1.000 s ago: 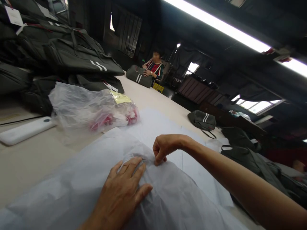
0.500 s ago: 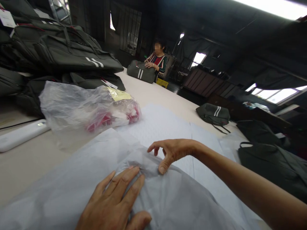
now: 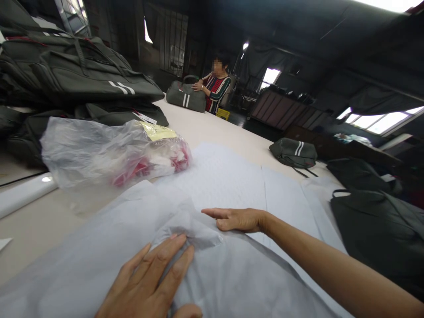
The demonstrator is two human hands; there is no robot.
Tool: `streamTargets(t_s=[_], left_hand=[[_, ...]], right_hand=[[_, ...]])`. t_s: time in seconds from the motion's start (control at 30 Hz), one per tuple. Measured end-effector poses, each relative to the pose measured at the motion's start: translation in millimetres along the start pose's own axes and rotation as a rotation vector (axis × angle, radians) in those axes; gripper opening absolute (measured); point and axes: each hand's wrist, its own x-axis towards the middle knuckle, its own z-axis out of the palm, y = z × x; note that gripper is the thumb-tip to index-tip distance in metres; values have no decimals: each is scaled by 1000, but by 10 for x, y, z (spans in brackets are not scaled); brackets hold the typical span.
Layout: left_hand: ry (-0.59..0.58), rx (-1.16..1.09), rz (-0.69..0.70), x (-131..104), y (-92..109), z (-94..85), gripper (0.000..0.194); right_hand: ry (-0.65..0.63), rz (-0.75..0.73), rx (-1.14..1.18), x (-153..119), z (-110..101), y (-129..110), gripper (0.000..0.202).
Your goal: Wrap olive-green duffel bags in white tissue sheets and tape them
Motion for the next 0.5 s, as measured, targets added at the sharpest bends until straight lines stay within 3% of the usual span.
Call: streamTargets(t_s=[0.1, 0.2, 0.3, 0.37, 0.5], left_hand=[[27, 24, 26, -36, -31, 66, 58], [40, 37, 22, -9, -31, 51, 58], [52, 21, 12, 78, 2, -19, 52], [48, -5, -9, 158, 32, -59, 47], [22, -79, -40, 319, 58, -181, 42]], right_hand=[[16, -82, 8, -16, -30, 31, 103], [-27, -44, 47, -71, -44, 38, 96], [149, 36, -43, -182, -72, 22, 90], [281, -10, -98, -261, -69, 16, 86], [378, 44, -201, -426, 63, 19, 74]])
